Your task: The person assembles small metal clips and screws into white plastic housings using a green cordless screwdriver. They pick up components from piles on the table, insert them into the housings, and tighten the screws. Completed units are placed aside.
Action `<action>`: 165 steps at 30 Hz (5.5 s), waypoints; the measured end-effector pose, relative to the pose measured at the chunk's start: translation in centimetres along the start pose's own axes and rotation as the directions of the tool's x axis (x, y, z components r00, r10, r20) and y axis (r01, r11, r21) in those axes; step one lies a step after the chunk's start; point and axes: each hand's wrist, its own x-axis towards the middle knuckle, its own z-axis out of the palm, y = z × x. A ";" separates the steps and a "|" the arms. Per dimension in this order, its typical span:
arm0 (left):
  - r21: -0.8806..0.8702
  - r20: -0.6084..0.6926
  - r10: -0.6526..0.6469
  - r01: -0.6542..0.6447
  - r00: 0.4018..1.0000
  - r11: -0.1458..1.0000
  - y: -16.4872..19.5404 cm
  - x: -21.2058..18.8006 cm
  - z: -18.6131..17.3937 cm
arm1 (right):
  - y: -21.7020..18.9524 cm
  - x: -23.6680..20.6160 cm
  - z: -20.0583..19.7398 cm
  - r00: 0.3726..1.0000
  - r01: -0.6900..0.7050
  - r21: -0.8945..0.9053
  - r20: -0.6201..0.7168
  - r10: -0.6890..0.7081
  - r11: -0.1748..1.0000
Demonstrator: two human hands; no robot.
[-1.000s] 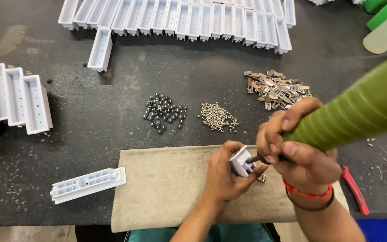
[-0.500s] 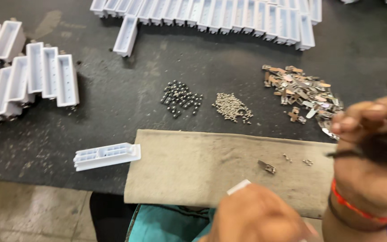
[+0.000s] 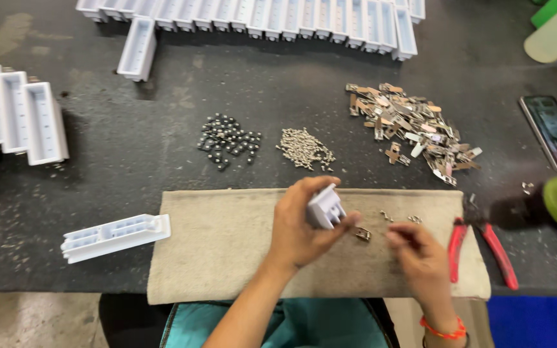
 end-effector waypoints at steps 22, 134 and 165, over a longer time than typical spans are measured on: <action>-0.051 0.055 0.128 -0.125 0.990 0.991 -1.5 -1.4 0.2 | -10.8 -1.3 5.1 0.773 0.628 -0.155 0.013 -0.634 0.763; -0.004 0.034 0.235 -0.235 0.971 0.972 -1.4 -1.8 -0.1 | -14.7 3.1 2.7 0.489 0.843 0.003 0.411 -0.770 0.537; 0.037 0.024 0.237 -0.238 0.971 0.971 -0.9 -1.4 0.3 | -13.1 3.7 1.0 0.901 0.335 0.268 0.189 -0.390 0.903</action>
